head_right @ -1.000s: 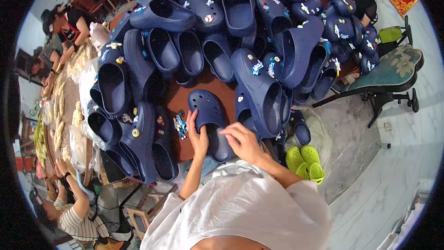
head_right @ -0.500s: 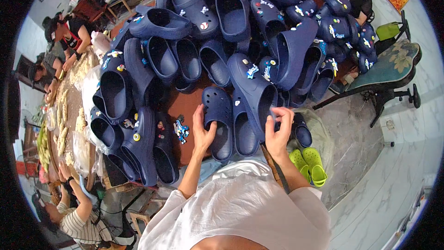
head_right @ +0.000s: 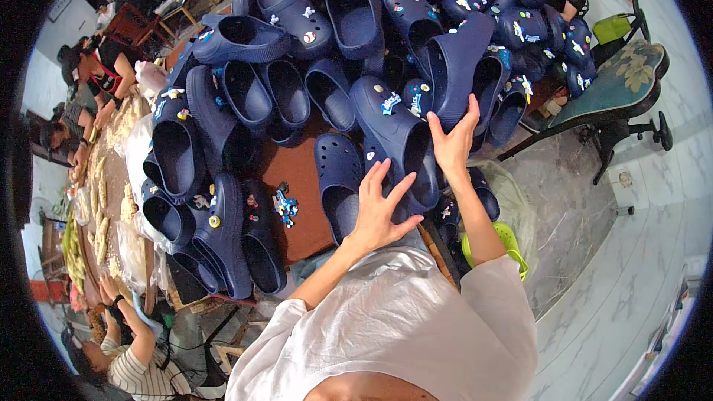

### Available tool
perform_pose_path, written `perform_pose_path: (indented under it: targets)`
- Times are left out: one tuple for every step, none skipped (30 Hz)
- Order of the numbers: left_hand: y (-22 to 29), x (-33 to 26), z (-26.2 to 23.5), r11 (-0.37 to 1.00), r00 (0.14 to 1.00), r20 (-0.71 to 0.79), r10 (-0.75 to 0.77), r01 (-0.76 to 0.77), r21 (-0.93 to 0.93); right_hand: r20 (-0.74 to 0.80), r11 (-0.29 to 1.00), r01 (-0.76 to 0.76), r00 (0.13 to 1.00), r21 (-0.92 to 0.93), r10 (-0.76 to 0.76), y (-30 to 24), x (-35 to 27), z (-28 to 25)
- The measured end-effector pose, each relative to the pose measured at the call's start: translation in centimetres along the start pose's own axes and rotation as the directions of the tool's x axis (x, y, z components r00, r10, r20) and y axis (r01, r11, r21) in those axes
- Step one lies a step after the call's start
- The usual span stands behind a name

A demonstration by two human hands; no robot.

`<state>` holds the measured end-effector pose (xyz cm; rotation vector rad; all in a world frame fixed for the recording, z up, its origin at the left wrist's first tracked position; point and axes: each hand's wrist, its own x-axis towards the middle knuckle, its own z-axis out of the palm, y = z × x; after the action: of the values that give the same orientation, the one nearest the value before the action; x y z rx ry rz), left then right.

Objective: Applying decorative charms to the holes of rubber clog-style shoes.

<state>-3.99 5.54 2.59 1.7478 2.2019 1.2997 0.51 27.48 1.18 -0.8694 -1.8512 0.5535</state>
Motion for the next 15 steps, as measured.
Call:
perform_pose_path:
  targets:
    - [0.1, -0.1, 0.2, 1.000, 1.000, 0.004, -0.001, 0.001, -0.002, 0.039, 0.999, -0.042, 0.998, -0.003, 0.042, 0.1, 0.4, -0.4]
    - [0.0, -0.2, 0.4, 0.999, 0.999, 0.025, -0.022, 0.021, 0.027, 0.077, 0.996, -0.084, 0.993, -0.005, 0.084, -0.2, 0.7, -0.8]
    - [-0.1, -0.3, 0.6, 0.998, 0.998, 0.045, -0.044, 0.041, 0.056, 0.060, 0.996, -0.086, 0.994, -0.027, 0.087, -0.7, 0.9, -1.1]
    - [-0.2, -0.5, 0.9, 0.998, 0.998, 0.048, -0.045, 0.043, 0.055, 0.023, 0.999, -0.048, 0.999, 0.008, 0.047, 0.2, 1.2, -1.2]
    - [-0.4, -0.6, 1.1, 0.997, 0.997, 0.052, -0.054, 0.052, 0.051, -0.014, 0.999, -0.037, 0.999, -0.010, 0.037, 0.4, 1.8, -1.7]
    - [-0.5, -0.8, 1.3, 0.997, 0.996, 0.056, -0.067, 0.064, 0.049, -0.048, 0.999, -0.028, 0.999, -0.027, 0.026, 0.2, 2.5, -2.2]
    - [-0.5, -1.0, 1.4, 0.997, 0.996, 0.060, -0.071, 0.068, 0.047, -0.098, 0.999, -0.036, 0.994, 0.021, 0.038, 0.0, 3.2, -2.4]
    - [-0.4, -1.0, 1.6, 0.996, 0.995, 0.062, -0.083, 0.082, 0.017, -0.131, 0.999, -0.004, 0.991, 0.053, 0.011, 1.5, 4.0, -2.5]
    - [-0.4, -0.9, 1.7, 0.995, 0.993, 0.062, -0.097, 0.098, -0.013, -0.176, 0.998, 0.019, 0.984, 0.067, -0.007, 1.9, 4.8, -2.5]
    - [-0.3, -0.8, 1.6, 0.995, 0.993, 0.068, -0.095, 0.097, -0.017, -0.220, 0.996, 0.043, 0.975, 0.081, -0.024, 2.3, 5.5, -2.5]
    - [-0.1, -0.6, 1.5, 0.994, 0.992, 0.069, -0.104, 0.106, -0.022, -0.247, 0.987, 0.060, 0.969, 0.150, -0.021, 3.5, 6.1, -2.3]
    - [0.1, -0.5, 1.3, 0.993, 0.991, 0.066, -0.118, 0.119, -0.024, -0.245, 0.987, 0.056, 0.969, 0.148, -0.018, 3.7, 6.7, -2.3]
    - [0.2, -0.4, 1.3, 0.993, 0.993, 0.043, -0.111, 0.113, -0.038, -0.252, 0.980, 0.056, 0.968, 0.193, -0.006, 3.8, 7.2, -2.2]
    - [0.4, -0.4, 1.4, 0.993, 0.993, 0.046, -0.113, 0.115, -0.038, -0.258, 0.970, 0.057, 0.966, 0.238, 0.007, 4.0, 7.5, -2.2]
    - [0.8, -0.3, 1.4, 0.983, 0.987, 0.031, -0.155, 0.157, -0.100, -0.239, 0.974, 0.066, 0.971, 0.217, -0.013, 4.3, 7.7, -2.1]
